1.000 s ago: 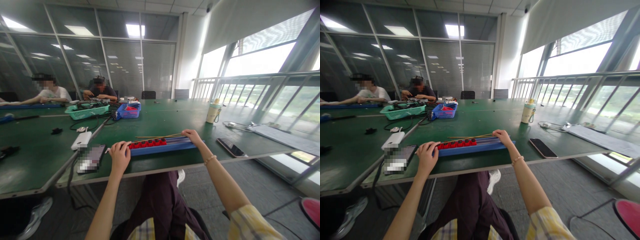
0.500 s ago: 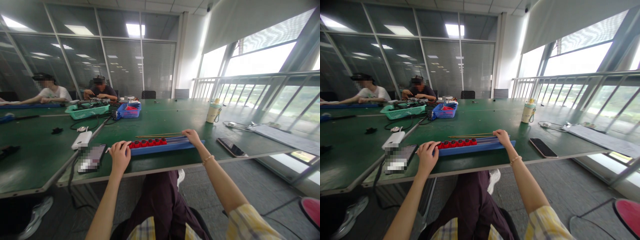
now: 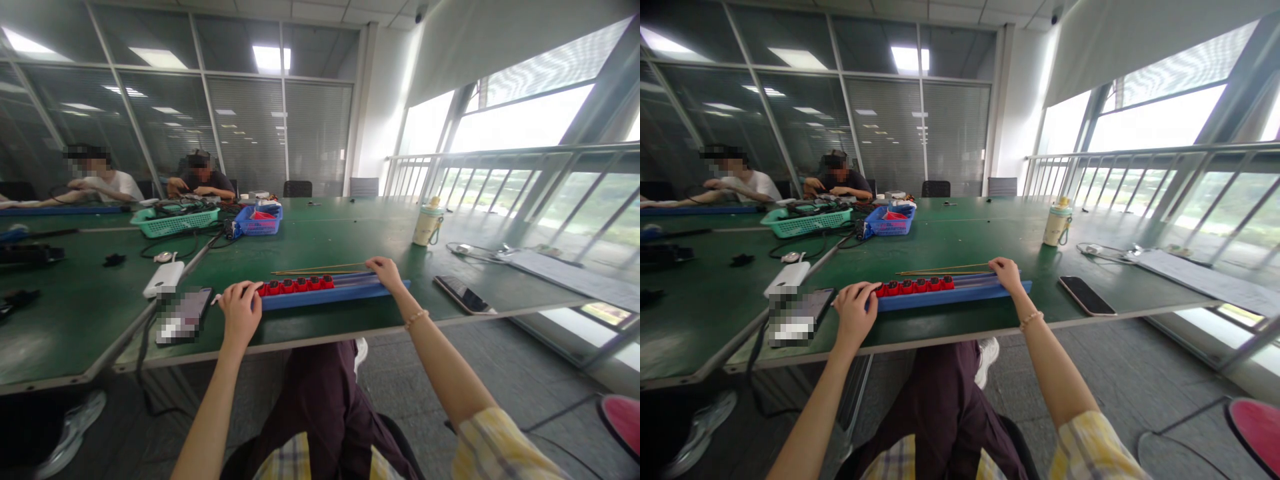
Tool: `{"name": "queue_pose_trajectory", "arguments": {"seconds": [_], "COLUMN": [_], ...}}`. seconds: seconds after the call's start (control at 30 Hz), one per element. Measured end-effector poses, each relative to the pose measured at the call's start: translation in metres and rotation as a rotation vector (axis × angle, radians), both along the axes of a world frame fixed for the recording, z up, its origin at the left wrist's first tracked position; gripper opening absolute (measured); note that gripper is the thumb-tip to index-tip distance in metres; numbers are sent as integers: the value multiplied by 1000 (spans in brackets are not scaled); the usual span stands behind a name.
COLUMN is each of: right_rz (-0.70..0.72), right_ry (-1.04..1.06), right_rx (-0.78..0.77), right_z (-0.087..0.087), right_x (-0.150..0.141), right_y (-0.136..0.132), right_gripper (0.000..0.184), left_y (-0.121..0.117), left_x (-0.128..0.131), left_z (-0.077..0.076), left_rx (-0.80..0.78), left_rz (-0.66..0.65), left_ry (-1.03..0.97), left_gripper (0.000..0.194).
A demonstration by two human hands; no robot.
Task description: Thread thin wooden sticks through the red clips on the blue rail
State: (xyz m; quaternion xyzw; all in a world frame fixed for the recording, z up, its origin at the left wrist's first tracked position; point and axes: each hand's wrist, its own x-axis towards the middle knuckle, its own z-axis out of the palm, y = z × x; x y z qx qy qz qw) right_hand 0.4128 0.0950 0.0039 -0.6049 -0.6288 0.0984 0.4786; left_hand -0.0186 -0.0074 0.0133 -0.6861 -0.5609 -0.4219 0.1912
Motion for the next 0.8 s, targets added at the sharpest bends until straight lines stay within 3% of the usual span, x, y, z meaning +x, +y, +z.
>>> {"name": "queue_pose_trajectory", "arguments": {"seconds": [0.23,0.5,0.67,0.8], "right_rz": [29,-23,-33,-79], "right_ry": [148,-75,-208,-481], "right_rx": [5,-88,-234,-501], "right_z": [-6,-6,1,20], "right_x": [8,3,6,2], "right_y": [2,6,14,24], "right_gripper": [42,32,29,32], "left_y": [1,1,2,2], "left_x": [0,1,2,1], "left_z": [-2,-3,-3,-3], "left_rx": [-4,-8,-10,-7], "left_rz": [6,7,6,6], "left_ry": [4,13,7,9], "left_gripper": [31,31,31,30]}}
